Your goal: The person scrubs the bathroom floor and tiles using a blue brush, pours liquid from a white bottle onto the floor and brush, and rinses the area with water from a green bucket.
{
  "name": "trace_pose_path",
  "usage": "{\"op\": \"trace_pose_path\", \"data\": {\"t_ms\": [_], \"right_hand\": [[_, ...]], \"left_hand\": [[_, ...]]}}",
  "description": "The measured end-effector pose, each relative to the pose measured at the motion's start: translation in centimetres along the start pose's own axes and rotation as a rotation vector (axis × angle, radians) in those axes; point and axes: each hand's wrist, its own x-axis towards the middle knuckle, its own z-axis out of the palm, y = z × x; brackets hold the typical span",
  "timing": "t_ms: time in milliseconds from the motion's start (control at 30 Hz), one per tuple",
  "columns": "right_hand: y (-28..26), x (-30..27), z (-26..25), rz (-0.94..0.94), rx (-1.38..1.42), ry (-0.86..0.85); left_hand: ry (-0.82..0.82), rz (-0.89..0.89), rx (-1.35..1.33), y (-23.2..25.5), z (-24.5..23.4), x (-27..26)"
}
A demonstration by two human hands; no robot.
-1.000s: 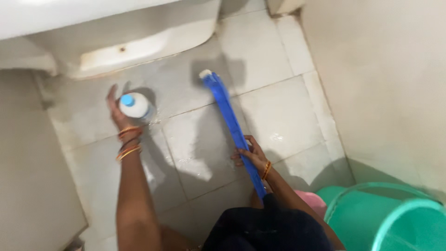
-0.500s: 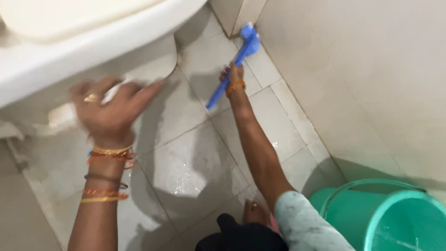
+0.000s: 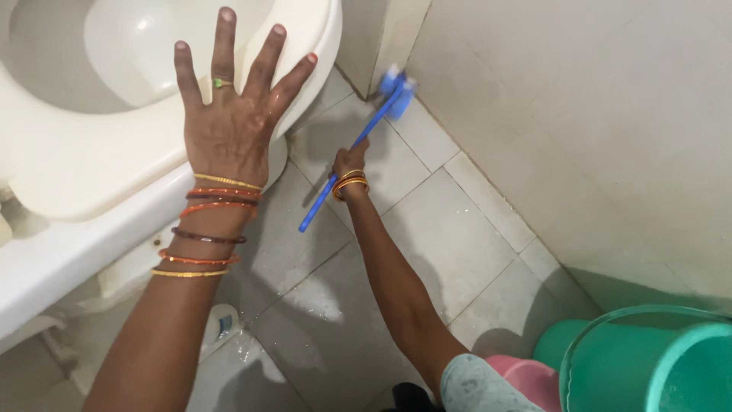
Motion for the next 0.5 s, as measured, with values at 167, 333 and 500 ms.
{"op": "trace_pose_path", "data": {"t_ms": [167,333,500], "right_hand": [[-1.7,-0.7,1.0,0.024,-0.071,-0.01],[-3.0,-2.4,1.9,-0.118,-0.189,0.069],[-0.6,0.3,1.3,0.141,0.102,-0.09]], "left_hand": [[-0.31,0.115,-0.361,-1.3,-1.1,1.2],[-0.395,0.522,-0.121,-3.6,-2.2,3.2],[-0.508,0.586,-0.147,-4.3,-3.5,3.8]]}}
